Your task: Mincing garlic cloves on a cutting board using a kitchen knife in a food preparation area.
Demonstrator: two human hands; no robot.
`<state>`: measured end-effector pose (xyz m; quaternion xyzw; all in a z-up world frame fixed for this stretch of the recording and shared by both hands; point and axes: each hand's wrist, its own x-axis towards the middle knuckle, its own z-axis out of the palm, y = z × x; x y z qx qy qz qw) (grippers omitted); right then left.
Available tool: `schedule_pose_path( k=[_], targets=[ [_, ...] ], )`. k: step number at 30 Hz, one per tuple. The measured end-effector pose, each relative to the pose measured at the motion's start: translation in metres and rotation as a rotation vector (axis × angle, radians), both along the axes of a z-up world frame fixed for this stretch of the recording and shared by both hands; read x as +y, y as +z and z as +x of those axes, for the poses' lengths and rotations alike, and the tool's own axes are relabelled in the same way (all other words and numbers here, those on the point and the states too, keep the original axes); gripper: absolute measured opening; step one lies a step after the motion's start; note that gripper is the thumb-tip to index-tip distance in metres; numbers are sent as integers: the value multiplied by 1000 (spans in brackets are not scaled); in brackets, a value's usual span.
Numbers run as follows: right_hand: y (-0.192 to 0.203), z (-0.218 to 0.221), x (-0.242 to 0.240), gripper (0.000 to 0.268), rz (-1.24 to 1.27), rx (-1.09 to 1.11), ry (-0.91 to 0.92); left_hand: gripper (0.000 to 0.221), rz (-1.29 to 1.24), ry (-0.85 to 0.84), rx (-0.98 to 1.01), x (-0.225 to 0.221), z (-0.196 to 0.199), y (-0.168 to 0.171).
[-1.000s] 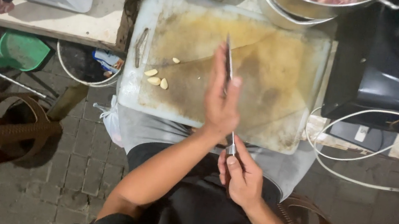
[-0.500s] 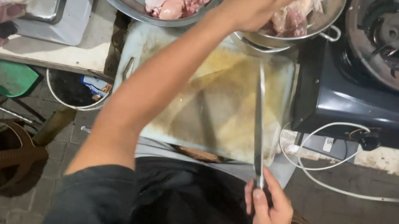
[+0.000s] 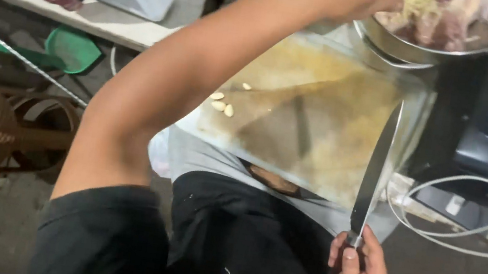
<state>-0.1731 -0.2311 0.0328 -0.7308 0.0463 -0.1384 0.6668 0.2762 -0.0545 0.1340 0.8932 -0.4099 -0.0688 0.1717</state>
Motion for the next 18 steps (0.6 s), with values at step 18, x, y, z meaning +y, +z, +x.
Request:
schedule_pose_path(
  k=[18],
  targets=[
    [6, 20, 19, 41, -199, 152, 88, 17, 14, 284, -368, 152, -173, -119]
  ],
)
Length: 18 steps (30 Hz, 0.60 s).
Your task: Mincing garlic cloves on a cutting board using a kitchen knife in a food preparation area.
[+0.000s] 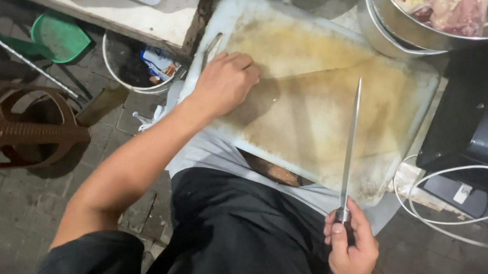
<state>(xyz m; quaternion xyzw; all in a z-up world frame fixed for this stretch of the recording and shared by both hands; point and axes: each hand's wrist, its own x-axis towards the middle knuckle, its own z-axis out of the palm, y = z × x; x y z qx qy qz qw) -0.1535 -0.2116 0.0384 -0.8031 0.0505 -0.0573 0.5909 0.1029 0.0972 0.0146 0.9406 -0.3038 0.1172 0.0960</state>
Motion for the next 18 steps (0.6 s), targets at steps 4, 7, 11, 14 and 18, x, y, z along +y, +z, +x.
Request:
schedule_pose_path(
  k=[4, 7, 11, 14, 18],
  targets=[
    [1, -3, 2, 39, -84, 18, -41, 15, -383, 95, 436, -54, -44, -30],
    [1, 4, 1, 37, -357, -60, -24, 10, -383, -217, -8, -95, -79, 6],
    [15, 14, 4, 37, -760, -199, 94, 10, -519, -252, 144, -85, -84, 16],
    [23, 19, 8, 37, -921, -217, 110, 9, -586, -201, 92, -73, -61, 47],
    [17, 24, 8, 47, -1062, -228, 208, 42, -358, 7, 24, -121, -41, 44]
  ],
)
